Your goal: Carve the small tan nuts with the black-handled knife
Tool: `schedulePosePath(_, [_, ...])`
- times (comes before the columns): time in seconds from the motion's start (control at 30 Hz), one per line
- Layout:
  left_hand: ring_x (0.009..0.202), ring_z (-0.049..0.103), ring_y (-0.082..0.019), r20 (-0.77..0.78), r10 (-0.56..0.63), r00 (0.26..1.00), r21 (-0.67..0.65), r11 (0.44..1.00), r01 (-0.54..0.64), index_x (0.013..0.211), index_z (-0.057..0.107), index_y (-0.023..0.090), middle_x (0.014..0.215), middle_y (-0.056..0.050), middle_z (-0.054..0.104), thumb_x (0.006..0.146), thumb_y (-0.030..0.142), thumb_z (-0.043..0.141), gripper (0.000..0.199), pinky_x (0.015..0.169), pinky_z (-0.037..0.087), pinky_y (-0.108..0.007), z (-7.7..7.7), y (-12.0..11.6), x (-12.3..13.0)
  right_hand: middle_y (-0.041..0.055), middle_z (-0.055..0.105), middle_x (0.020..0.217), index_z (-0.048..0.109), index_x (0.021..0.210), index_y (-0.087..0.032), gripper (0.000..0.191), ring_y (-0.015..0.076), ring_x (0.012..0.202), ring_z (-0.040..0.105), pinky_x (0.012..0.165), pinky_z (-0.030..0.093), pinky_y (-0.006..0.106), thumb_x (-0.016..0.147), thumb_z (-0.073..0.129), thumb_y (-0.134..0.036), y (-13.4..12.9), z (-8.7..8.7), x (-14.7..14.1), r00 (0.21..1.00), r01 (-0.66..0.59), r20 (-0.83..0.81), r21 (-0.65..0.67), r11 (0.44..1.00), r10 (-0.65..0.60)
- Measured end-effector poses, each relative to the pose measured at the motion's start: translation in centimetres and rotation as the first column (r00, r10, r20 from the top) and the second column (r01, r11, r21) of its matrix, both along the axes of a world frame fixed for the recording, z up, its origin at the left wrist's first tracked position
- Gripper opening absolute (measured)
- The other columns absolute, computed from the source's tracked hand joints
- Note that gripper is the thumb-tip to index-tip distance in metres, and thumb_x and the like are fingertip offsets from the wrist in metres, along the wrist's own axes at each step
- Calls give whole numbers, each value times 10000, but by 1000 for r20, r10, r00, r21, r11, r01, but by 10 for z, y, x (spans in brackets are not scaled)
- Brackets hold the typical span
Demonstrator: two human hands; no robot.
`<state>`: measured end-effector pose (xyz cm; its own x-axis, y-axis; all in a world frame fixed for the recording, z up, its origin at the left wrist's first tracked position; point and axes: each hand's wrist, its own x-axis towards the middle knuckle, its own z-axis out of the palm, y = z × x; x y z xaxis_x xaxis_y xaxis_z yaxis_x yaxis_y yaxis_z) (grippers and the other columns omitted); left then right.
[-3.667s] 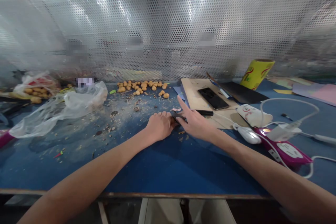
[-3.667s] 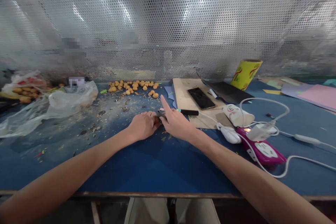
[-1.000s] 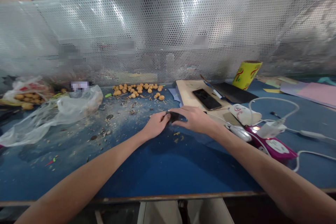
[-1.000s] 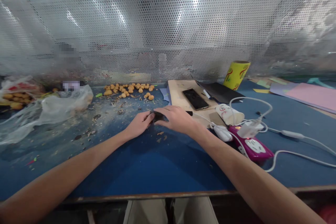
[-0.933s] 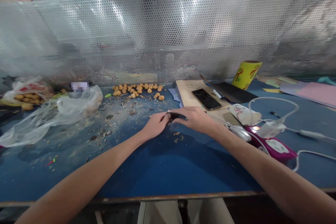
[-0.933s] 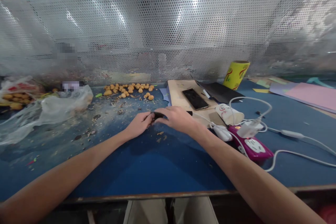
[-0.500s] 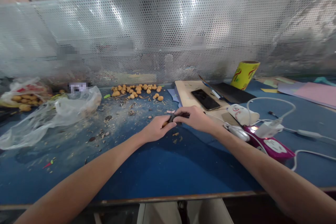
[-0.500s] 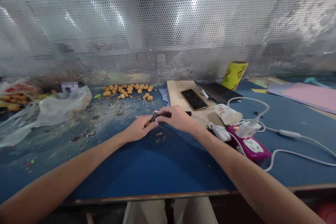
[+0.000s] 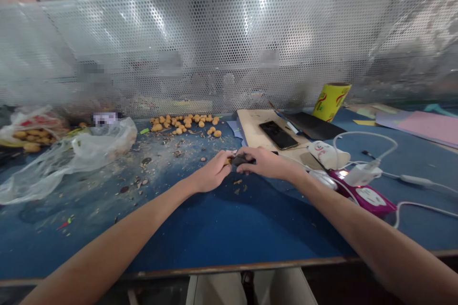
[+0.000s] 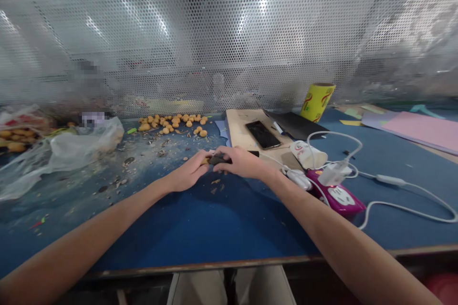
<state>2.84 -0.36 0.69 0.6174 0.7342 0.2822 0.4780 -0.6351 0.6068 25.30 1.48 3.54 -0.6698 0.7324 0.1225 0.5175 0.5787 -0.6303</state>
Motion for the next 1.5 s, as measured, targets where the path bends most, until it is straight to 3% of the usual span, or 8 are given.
schedulePosePath(0.17, [1157,514,-235,-50,12,999,1,1000,-12,1461,317,223,1311,-119,493,987,406,365,511,1011,389,-367,2,8,-8,12,690,781,550,928,-211,265,155,653,646,658,503,299,899,544,-475,4,-5,3,991,-7,-137,-63,998,-2])
schedulePosePath(0.37, [1002,605,-240,-111,15,994,19,1000,-13,1187,627,224,1138,-69,651,844,577,578,494,871,452,-328,5,18,-14,-13,656,710,511,948,-204,244,114,537,576,571,465,259,956,455,-441,2,-9,0,987,-89,-143,-75,993,77])
schedulePosePath(0.6, [809,571,-196,-139,21,990,44,999,-15,1100,665,215,938,-56,602,778,616,631,515,752,457,-317,4,14,-11,-21,605,706,510,940,-188,195,99,551,517,602,427,247,985,405,-346,-1,-13,-6,989,-98,-108,13,995,99])
schedulePosePath(0.7, [794,562,-193,-127,37,991,26,999,-34,1013,681,209,915,-54,586,773,607,642,467,737,455,-317,5,9,-9,-16,590,718,473,885,-194,180,119,628,535,648,413,262,986,399,-324,0,-18,-9,992,-59,-102,86,995,68])
schedulePosePath(0.87, [839,578,-193,-140,9,990,-35,999,-14,970,689,206,1023,-71,585,825,564,604,396,789,464,-332,7,7,-10,-16,573,717,493,1006,-191,159,138,646,530,649,396,270,982,391,-311,1,-24,-11,997,-24,-70,123,992,33])
schedulePosePath(1.1, [938,603,-205,-159,-48,986,-111,993,30,1089,679,233,1112,-79,599,928,496,466,375,847,461,-333,16,7,-14,16,579,805,483,951,-199,169,153,694,531,665,367,281,987,364,-313,-1,-30,-10,1000,-13,30,216,976,7])
schedulePosePath(1.37, [753,614,-171,31,82,996,-308,949,-69,1065,639,190,864,-30,665,741,472,718,437,686,497,-289,5,-3,-15,3,558,756,451,926,-210,170,160,659,531,625,348,281,996,350,-328,-3,-28,-11,993,-27,116,219,975,2])
schedulePosePath(1.5, [747,605,-165,68,117,991,-288,953,-93,1040,658,184,887,-38,665,687,469,763,466,683,494,-289,1,-6,-15,15,568,793,451,944,-213,161,168,691,545,640,354,282,998,340,-315,-6,-23,-13,992,-49,128,208,977,23])
